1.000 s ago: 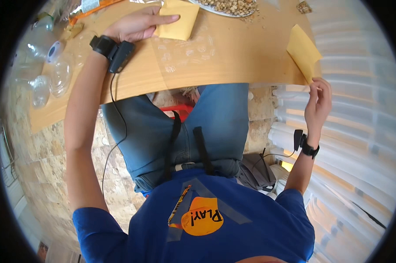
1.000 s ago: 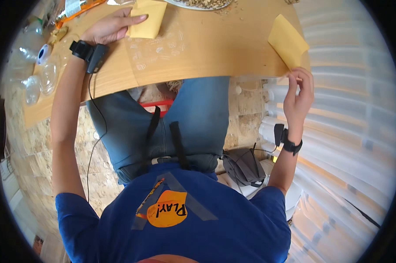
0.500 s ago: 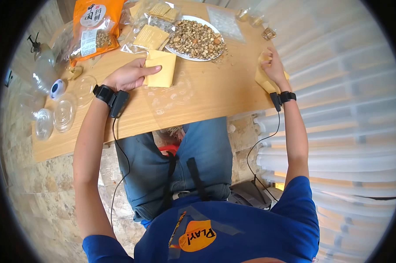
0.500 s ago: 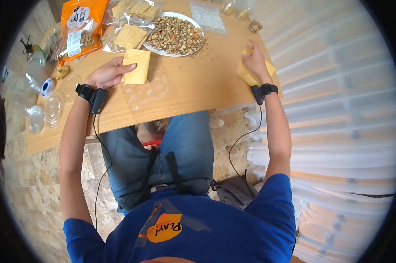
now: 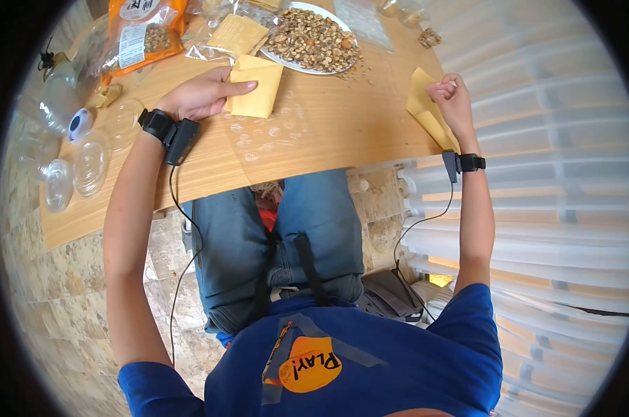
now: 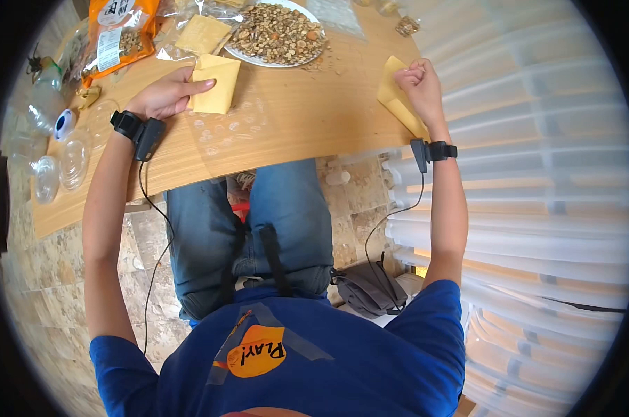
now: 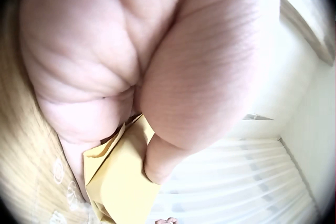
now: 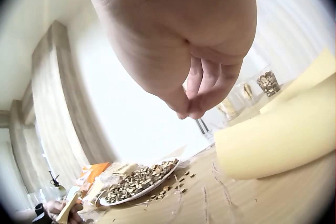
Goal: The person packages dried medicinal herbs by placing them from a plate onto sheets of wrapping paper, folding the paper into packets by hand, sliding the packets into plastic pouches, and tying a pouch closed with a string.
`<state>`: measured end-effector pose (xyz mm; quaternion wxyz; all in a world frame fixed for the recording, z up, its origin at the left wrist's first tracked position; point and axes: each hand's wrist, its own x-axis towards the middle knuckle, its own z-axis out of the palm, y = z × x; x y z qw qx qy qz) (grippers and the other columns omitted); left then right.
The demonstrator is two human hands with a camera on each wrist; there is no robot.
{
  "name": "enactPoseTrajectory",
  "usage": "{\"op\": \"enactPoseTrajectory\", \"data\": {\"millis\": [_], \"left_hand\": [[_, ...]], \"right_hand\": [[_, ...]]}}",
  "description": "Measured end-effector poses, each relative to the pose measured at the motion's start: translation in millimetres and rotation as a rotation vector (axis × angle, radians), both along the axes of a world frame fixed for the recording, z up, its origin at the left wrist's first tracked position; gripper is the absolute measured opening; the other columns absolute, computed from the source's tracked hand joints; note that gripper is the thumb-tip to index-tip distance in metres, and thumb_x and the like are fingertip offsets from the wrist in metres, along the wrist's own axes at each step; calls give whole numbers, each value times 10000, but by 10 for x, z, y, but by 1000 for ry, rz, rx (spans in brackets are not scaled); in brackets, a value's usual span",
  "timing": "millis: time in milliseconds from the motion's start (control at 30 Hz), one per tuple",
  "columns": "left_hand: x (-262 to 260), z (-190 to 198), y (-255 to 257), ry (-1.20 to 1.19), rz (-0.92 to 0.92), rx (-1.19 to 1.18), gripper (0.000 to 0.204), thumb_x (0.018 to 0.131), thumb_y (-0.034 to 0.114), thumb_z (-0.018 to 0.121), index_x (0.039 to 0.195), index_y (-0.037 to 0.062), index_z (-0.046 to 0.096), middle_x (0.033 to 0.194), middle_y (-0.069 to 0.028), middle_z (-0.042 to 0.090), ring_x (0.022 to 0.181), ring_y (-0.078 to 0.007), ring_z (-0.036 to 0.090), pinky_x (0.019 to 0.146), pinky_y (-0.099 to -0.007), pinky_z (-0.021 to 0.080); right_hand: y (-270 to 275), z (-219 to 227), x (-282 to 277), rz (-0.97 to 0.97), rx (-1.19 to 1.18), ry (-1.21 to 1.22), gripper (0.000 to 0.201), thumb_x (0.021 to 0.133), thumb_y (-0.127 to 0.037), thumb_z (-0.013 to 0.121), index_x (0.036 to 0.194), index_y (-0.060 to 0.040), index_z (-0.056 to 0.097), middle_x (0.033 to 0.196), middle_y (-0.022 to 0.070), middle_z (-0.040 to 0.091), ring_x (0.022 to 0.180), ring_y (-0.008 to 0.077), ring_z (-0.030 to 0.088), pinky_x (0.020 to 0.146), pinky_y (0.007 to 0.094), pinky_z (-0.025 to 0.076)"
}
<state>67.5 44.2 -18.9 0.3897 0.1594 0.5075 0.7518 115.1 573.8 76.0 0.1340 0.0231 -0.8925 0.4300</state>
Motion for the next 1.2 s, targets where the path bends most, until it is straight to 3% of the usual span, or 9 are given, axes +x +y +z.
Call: {"op": "enactPoseTrajectory", "data": {"millis": [133, 200, 300, 433, 533, 600, 800, 1133, 1200], "left_hand": [[-20, -28, 14, 1, 11, -16, 465, 1049, 137, 656, 1432, -65, 487, 1361, -142, 639, 1220, -191, 669, 1065, -312, 572], [-9, -22, -4, 6, 13, -15, 464, 1049, 138, 655, 1433, -63, 487, 1363, -143, 637, 1220, -189, 668, 1067, -311, 571], [9, -23, -15, 11, 26, -6, 463, 1051, 141, 653, 1434, -59, 488, 1364, -141, 636, 1222, -188, 666, 1070, -309, 569], [-7, -46, -12, 9, 9, 4, 437, 1057, 142, 643, 1425, -49, 503, 1357, -121, 649, 1200, -170, 679, 1052, -308, 576], [-17, -41, -19, 16, -6, 7, 452, 1054, 147, 650, 1429, -55, 499, 1357, -125, 645, 1212, -176, 672, 1057, -307, 574], [-19, -47, -31, 22, -15, 11, 465, 1050, 150, 657, 1431, -60, 496, 1358, -131, 641, 1225, -182, 665, 1064, -306, 572], [-28, -54, -19, 10, 5, -49, 462, 1049, 155, 661, 1430, -53, 505, 1356, -125, 644, 1223, -178, 669, 1062, -306, 575], [-21, -55, -22, 39, -13, 5, 470, 1059, 176, 646, 1438, -60, 501, 1367, -121, 646, 1214, -179, 676, 1058, -292, 574], [-10, -40, -16, 35, -20, 10, 469, 1060, 177, 646, 1436, -64, 501, 1370, -125, 644, 1209, -180, 680, 1053, -291, 577]], "right_hand": [[-114, -19, -11, 8, 41, -54, 410, 894, 7, 768, 1238, -3, 544, 1065, 61, 728, 963, 155, 700, 810, 241, 554], [-228, -36, -6, 57, 353, 212, 602, 865, 10, 791, 1387, -19, 493, 1327, 100, 651, 1098, 191, 689, 839, 269, 579], [-451, 60, 37, 101, 331, 229, 757, 843, -7, 816, 1506, -69, 457, 1533, 116, 516, 1219, 228, 656, 865, 301, 596], [-518, 14, 95, 92, 319, 78, 644, 890, -27, 798, 1480, -84, 546, 1534, 102, 536, 1286, 242, 631, 925, 317, 578], [-483, -76, 125, 88, 473, 68, 345, 921, -61, 777, 1257, -28, 708, 1526, 121, 543, 1290, 227, 622, 895, 313, 590], [-497, -135, 166, 41, 405, 86, 186, 904, -104, 797, 1048, 10, 776, 1286, 135, 703, 1020, 145, 722, 793, 264, 589], [-504, -242, 215, -23, 388, -97, 114, 934, -65, 779, 1013, 5, 736, 843, 4, 736, 745, 38, 638, 730, 205, 529], [-616, -355, 119, 27, 257, 39, 201, 840, -19, 836, 1002, -18, 717, 819, 31, 732, 721, 71, 651, 682, 233, 543], [-581, -354, 125, 210, 480, 174, 279, 801, 2, 842, 1052, -21, 724, 826, 50, 736, 721, 136, 679, 691, 253, 552]]}}
